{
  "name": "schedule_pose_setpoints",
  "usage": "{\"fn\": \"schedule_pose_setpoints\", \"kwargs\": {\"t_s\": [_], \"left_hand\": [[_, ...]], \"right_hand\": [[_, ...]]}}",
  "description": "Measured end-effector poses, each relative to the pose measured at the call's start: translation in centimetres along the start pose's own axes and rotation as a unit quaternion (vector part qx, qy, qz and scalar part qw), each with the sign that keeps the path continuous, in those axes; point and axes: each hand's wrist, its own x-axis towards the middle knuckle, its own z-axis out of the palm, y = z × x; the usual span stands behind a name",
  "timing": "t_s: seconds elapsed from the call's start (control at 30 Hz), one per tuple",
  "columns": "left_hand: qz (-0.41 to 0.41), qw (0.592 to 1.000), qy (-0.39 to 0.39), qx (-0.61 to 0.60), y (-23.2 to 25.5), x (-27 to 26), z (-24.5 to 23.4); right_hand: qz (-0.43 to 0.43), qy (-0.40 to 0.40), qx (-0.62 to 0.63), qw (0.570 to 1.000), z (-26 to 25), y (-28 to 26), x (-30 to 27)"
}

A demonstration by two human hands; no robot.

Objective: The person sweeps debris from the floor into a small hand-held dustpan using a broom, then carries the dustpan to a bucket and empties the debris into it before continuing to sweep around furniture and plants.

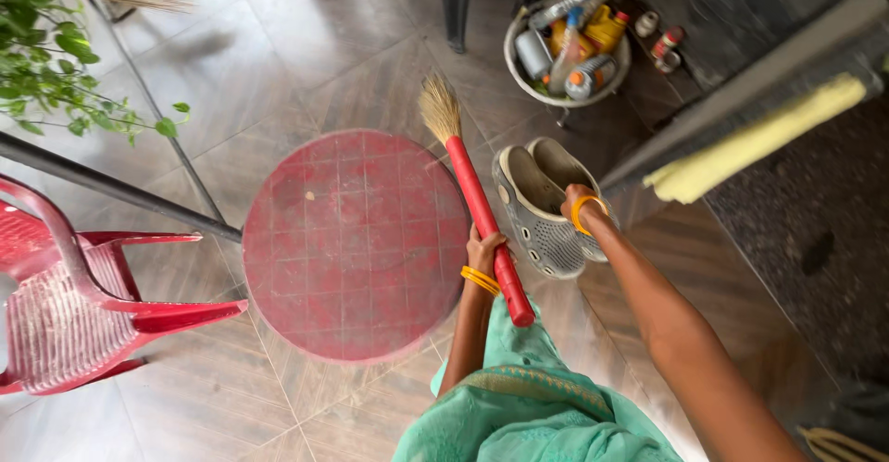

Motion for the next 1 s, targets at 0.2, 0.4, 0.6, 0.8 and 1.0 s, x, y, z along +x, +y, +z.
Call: {"fn": "schedule_pose_setpoints", "kwargs": {"t_s": [0.2, 0.4, 0.6, 0.8, 1.0], "left_hand": [[0.003, 0.999, 0.032, -0.027, 0.7, 8.1, 0.4], [0.028, 0.997, 0.072, 0.023, -1.2, 14.8, 0.3], [-0.002, 0.991, 0.135, 0.018, -4.0, 20.6, 1.0], [0.012, 0.983, 0.178, 0.051, -12.0, 29.2, -2.8], [0.032, 0.979, 0.191, 0.063, -17.6, 37.3, -7.8]], "right_hand": [[0.025, -0.005, 0.078, 0.997, -1.7, 0.1, 9.5], [0.014, -0.023, 0.083, 0.996, 0.0, -1.0, 19.3], [0.002, -0.102, 0.08, 0.992, 6.4, -1.8, 31.9], [-0.116, -0.043, -0.058, 0.991, 17.4, -1.6, 45.5], [-0.118, -0.051, -0.094, 0.987, 25.1, 0.0, 57.8]]}}
